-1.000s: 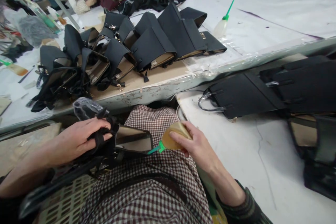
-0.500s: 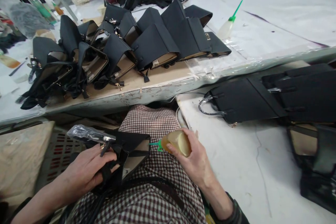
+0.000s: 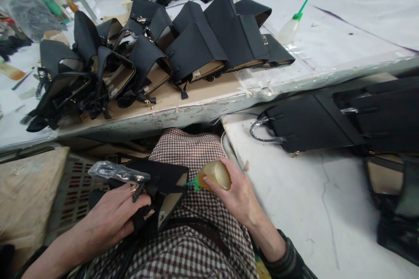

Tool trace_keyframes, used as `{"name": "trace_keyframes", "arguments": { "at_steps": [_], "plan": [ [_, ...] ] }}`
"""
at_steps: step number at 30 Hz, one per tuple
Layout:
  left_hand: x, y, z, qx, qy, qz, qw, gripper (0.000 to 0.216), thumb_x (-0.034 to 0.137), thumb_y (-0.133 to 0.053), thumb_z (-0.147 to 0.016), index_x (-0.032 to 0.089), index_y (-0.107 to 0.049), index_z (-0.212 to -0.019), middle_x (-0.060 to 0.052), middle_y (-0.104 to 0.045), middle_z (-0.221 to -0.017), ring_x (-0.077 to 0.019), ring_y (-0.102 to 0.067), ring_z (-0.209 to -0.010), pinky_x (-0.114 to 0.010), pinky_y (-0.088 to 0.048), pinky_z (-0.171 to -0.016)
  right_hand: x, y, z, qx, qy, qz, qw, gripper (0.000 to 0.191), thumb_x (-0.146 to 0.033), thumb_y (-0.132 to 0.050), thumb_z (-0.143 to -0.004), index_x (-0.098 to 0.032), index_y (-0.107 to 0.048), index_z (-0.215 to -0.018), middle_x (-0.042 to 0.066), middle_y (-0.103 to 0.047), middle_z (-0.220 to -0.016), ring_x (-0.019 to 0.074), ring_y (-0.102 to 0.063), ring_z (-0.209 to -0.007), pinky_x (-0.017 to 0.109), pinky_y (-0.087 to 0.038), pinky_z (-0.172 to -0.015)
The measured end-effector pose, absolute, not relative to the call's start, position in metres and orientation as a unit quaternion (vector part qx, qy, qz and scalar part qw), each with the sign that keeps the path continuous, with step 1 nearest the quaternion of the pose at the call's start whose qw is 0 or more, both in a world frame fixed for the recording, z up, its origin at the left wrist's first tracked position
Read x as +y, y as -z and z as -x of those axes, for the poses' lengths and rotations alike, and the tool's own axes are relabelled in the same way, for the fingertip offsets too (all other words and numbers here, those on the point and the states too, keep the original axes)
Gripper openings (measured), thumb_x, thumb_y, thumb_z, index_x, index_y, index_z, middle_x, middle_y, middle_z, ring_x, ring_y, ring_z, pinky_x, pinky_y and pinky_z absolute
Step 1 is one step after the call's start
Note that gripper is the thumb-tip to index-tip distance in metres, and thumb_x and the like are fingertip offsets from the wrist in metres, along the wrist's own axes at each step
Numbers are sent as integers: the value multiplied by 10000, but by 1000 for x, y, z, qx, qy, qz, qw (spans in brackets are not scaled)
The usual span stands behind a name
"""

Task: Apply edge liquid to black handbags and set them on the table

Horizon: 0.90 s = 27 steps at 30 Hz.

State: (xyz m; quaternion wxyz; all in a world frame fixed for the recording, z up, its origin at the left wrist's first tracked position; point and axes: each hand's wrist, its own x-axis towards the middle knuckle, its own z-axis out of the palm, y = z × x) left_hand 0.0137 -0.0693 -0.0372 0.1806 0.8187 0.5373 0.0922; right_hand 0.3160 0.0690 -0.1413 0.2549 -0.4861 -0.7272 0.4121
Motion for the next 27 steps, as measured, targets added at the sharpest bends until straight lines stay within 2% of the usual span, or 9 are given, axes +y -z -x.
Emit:
{"name": "trace_keyframes", "arguments": {
  "at_steps": [4, 8, 13, 17, 21, 25, 27],
  "plan": [
    [-71, 38, -15, 543, -102, -814, 180, 365, 26, -535, -885, 223, -521, -1193, -69, -704, -1098, -263, -671, -1001, -390, -583, -857, 67, 144, -315, -704, -405, 510, 284, 579, -661, -739, -888, -237, -581, -1250, 119, -707, -1187, 343, -683, -1049, 508, -556, -947],
    [-71, 35, -19, 540, -107, -818, 167, 427, -16, -507, -819, 229, -522, -1169, -52, -721, -1055, -256, -687, -937, -377, -587, -810, 65, 141, -314, -700, -449, 496, 250, 487, -604, -759, -876, -261, -625, -1193, 67, -729, -1100, 298, -707, -945, 440, -587, -860],
    [-78, 30, -20, 535, -101, -823, 160, 527, -37, -475, -711, 235, -522, -1159, -48, -735, -1056, -249, -705, -931, -353, -589, -789, 64, 131, -319, -654, -448, 556, 250, 505, -621, -709, -891, -226, -603, -1187, 75, -723, -1004, 311, -703, -873, 461, -586, -784],
    [-89, 35, -21, 543, -104, -818, 161, 565, -45, -463, -705, 239, -520, -1191, -54, -731, -1080, -251, -695, -979, -358, -583, -844, 59, 121, -319, -641, -462, 564, 238, 514, -623, -715, -874, -226, -605, -1182, 80, -720, -1028, 315, -695, -890, 474, -575, -820],
    [-98, 44, -24, 532, -104, -827, 151, 570, -46, -461, -660, 227, -528, -1156, -41, -720, -967, -242, -674, -859, -347, -573, -768, 53, 117, -311, -668, -459, 540, 226, 464, -569, -733, -856, -237, -620, -1159, 90, -727, -1072, 328, -691, -922, 502, -558, -875],
    [-106, 51, -27, 523, -78, -835, 149, 621, -45, -464, -634, 219, -520, -1193, -36, -727, -979, -251, -691, -867, -365, -586, -776, 55, 115, -306, -655, -492, 539, 197, 412, -535, -726, -843, -232, -640, -1109, 87, -729, -1038, 337, -684, -920, 518, -552, -878],
    [-108, 52, -27, 524, -60, -835, 156, 614, -41, -475, -652, 224, -517, -1204, -31, -730, -985, -255, -698, -867, -378, -591, -782, 58, 115, -306, -630, -526, 542, 179, 398, -529, -741, -826, -232, -655, -1076, 75, -727, -989, 331, -687, -899, 489, -576, -821]
  ]
}}
